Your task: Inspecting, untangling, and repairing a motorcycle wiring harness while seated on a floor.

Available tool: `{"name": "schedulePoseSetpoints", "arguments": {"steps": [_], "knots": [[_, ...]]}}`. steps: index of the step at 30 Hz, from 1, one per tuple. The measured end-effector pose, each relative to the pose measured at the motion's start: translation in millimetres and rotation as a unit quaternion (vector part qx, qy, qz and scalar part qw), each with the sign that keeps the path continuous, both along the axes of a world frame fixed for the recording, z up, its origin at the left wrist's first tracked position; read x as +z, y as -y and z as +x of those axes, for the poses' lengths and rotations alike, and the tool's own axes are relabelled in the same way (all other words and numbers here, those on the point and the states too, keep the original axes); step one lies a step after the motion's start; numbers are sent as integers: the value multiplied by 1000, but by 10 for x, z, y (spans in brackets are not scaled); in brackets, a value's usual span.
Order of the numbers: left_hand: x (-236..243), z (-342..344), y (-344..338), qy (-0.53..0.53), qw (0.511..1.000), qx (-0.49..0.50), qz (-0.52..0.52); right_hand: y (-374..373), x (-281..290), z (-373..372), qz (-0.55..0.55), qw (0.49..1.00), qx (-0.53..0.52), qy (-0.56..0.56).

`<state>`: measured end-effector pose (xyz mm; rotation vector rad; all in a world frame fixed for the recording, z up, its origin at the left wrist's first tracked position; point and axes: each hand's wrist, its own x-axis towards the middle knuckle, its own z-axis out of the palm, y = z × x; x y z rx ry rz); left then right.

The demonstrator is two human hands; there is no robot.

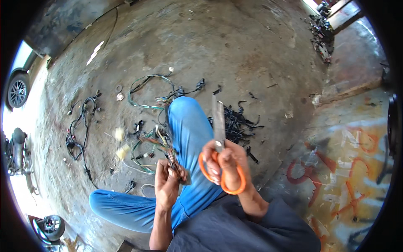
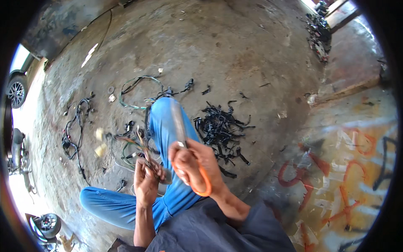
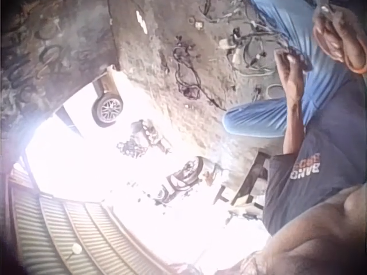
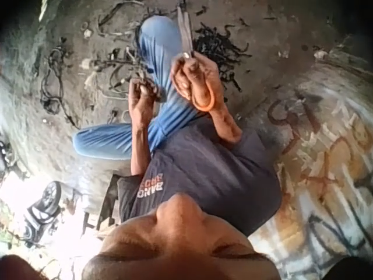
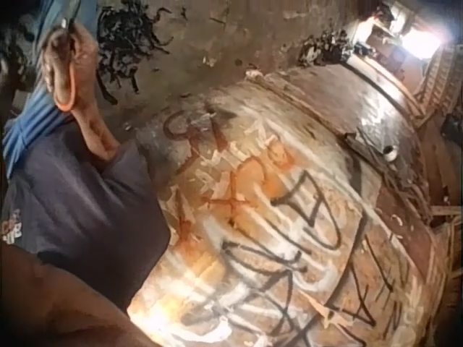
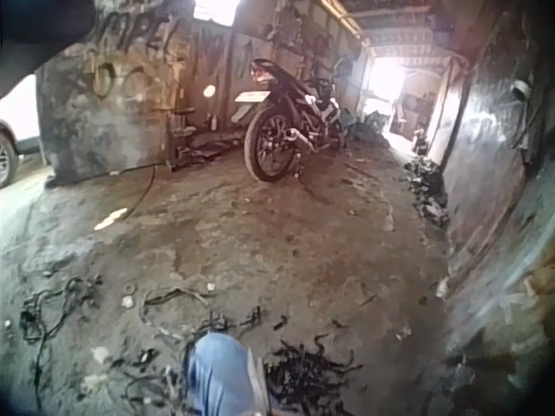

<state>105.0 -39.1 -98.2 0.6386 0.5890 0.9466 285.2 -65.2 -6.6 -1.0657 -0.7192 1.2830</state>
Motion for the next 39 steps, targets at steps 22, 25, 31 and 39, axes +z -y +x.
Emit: {"name": "schedulePoseSetpoints", "arguments": {"steps": [22,25,31,39], "knots": [[1359,2238,-1038,-84,975,-86,186,904,-540,637,44,968,-230,-86],[1141,2527,-565,-111,976,-126,138,1124,-584,735,-37,929,-349,-114],[294,2759,55,-122,971,-205,-2,1617,-1040,958,-208,873,-439,39],[-14,2712,633,-147,907,-383,-99,2229,-1703,829,-406,760,-492,125]]}}
